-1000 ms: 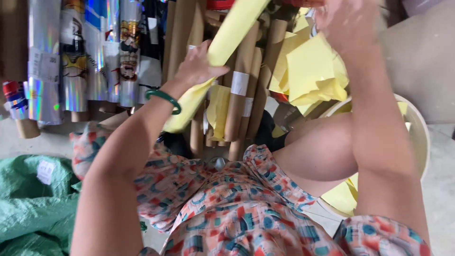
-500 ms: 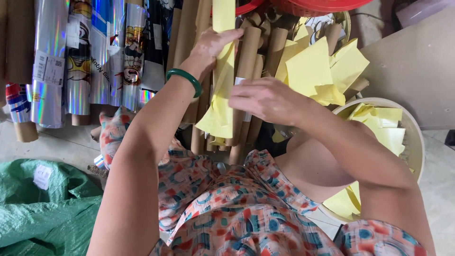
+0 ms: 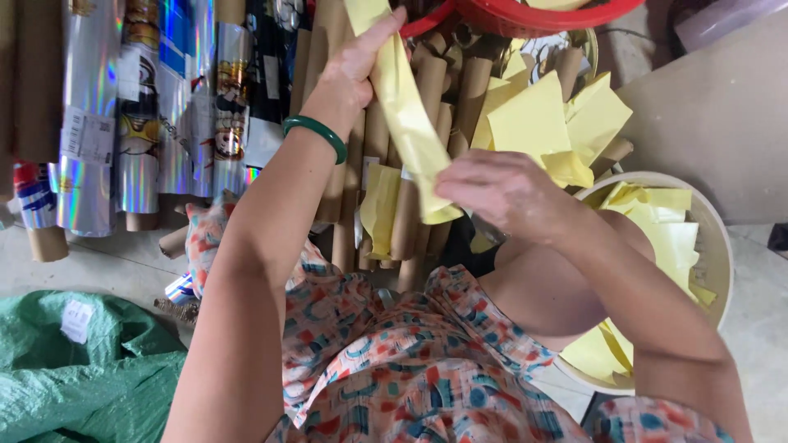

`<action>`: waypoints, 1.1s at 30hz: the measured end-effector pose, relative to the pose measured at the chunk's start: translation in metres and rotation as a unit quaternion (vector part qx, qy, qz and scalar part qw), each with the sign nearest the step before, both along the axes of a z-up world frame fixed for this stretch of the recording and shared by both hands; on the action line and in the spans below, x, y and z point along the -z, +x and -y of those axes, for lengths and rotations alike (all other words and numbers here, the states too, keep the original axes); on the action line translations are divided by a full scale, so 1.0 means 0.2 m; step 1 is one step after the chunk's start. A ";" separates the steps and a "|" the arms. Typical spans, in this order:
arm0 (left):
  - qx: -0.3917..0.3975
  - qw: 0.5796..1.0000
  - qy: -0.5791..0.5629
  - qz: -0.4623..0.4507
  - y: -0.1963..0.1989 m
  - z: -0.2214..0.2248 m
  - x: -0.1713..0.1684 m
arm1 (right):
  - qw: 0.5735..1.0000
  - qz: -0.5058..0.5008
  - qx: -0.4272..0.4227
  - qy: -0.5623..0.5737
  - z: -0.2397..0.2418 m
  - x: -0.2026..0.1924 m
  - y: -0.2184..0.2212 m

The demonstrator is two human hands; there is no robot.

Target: The person wraps iridescent rolls in yellow paper, tapes them shut, and places them into a cardboard tube.

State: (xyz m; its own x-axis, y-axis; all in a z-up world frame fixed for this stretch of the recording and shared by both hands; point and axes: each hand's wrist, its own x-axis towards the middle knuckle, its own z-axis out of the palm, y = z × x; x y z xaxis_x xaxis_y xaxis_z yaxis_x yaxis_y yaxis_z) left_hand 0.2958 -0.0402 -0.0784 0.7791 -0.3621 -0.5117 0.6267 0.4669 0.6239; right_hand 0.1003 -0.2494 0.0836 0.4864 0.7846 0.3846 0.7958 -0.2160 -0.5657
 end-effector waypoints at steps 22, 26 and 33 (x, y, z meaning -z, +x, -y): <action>-0.083 0.958 -0.169 0.216 0.06 -0.05 -0.10 | 0.824 -0.288 0.455 0.177 -0.23 0.28 -0.14; -0.099 0.968 -0.189 0.130 0.02 0.04 -0.11 | 0.831 -0.056 0.520 0.189 -0.24 0.29 -0.08; -0.159 0.969 -0.186 0.044 0.01 0.01 -0.03 | 0.876 0.117 0.453 0.122 -0.28 0.23 -0.09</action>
